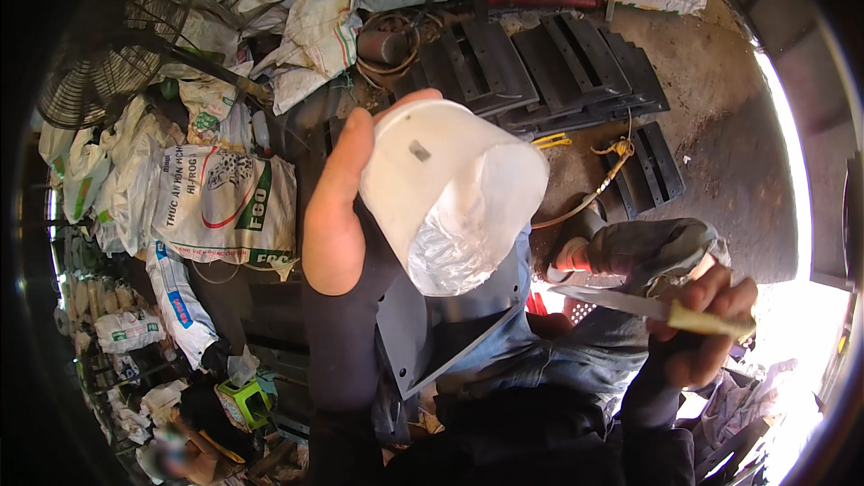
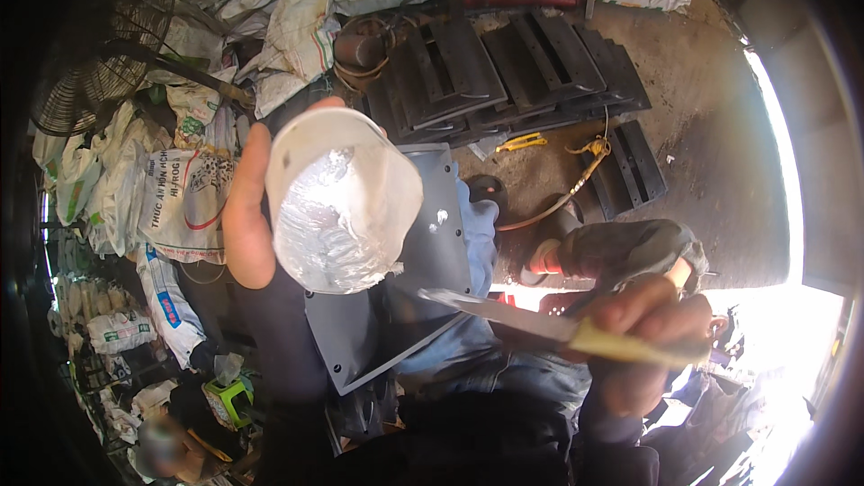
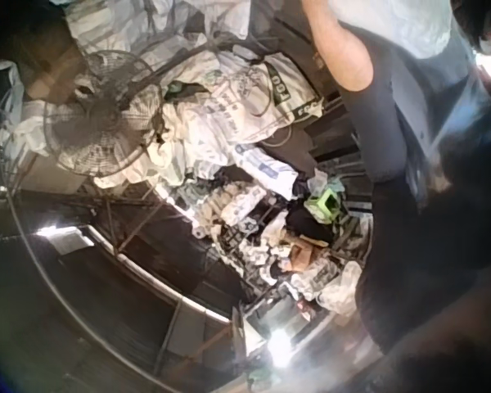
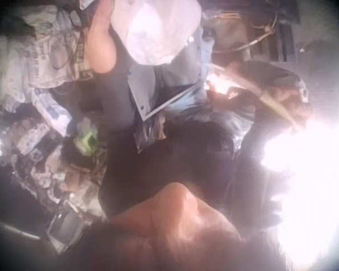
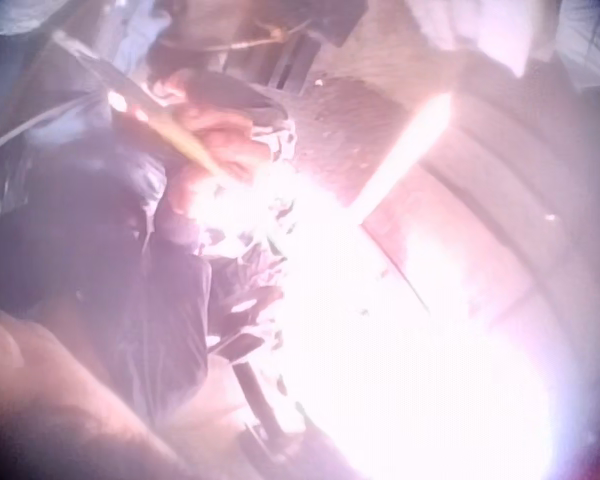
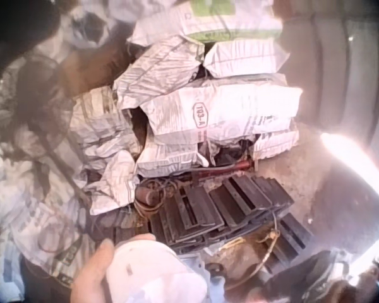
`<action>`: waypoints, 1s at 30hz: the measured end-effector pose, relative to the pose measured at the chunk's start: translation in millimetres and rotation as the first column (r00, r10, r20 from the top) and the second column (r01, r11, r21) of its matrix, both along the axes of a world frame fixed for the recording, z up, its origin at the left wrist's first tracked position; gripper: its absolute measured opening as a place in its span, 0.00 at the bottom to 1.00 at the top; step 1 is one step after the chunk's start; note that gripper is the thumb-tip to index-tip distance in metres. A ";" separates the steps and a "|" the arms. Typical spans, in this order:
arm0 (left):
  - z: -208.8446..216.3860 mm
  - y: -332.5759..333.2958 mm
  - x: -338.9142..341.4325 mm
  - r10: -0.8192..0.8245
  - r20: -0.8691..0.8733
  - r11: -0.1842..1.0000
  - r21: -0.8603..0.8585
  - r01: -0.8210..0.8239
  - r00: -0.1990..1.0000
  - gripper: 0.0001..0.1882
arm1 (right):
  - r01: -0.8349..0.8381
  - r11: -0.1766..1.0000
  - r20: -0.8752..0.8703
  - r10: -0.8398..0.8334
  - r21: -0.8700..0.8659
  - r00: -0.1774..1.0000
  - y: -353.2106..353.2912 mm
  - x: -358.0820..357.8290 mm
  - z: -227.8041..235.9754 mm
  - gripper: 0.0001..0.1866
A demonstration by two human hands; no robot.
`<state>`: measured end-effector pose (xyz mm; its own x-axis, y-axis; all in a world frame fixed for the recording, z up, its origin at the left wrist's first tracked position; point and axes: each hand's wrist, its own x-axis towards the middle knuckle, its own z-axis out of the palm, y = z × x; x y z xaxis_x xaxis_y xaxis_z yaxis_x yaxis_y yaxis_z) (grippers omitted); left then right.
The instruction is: The person holds a gray metal panel and uses a putty knife to apply a white paste from a plastic container onto the panel surface. They repeatedly scoop paste and spread it in small patches across the panel.
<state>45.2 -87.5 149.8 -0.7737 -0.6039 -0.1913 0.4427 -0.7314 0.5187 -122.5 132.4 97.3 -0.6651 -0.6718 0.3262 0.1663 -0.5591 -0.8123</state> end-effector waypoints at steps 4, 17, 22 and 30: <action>-3.7 1.4 -2.0 0.084 0.131 0.995 -0.062 -0.077 0.988 0.27 | 0.127 0.990 -0.392 -0.091 0.065 0.915 -2.8 21.5 8.7 0.10; -8.4 -0.2 2.6 0.104 0.197 0.948 -0.315 -0.038 0.975 0.27 | 0.067 0.998 -0.456 -0.057 0.007 0.888 -14.9 37.1 2.8 0.22; -7.4 -0.3 0.7 0.129 0.235 0.950 -0.307 -0.052 0.963 0.27 | 0.063 0.963 -0.325 0.027 0.263 0.945 -11.1 39.1 15.8 0.22; -5.9 2.6 3.0 0.133 0.018 0.989 -0.073 -0.131 0.991 0.28 | -0.034 0.901 0.395 -0.156 0.432 0.905 -20.4 16.1 -9.7 0.24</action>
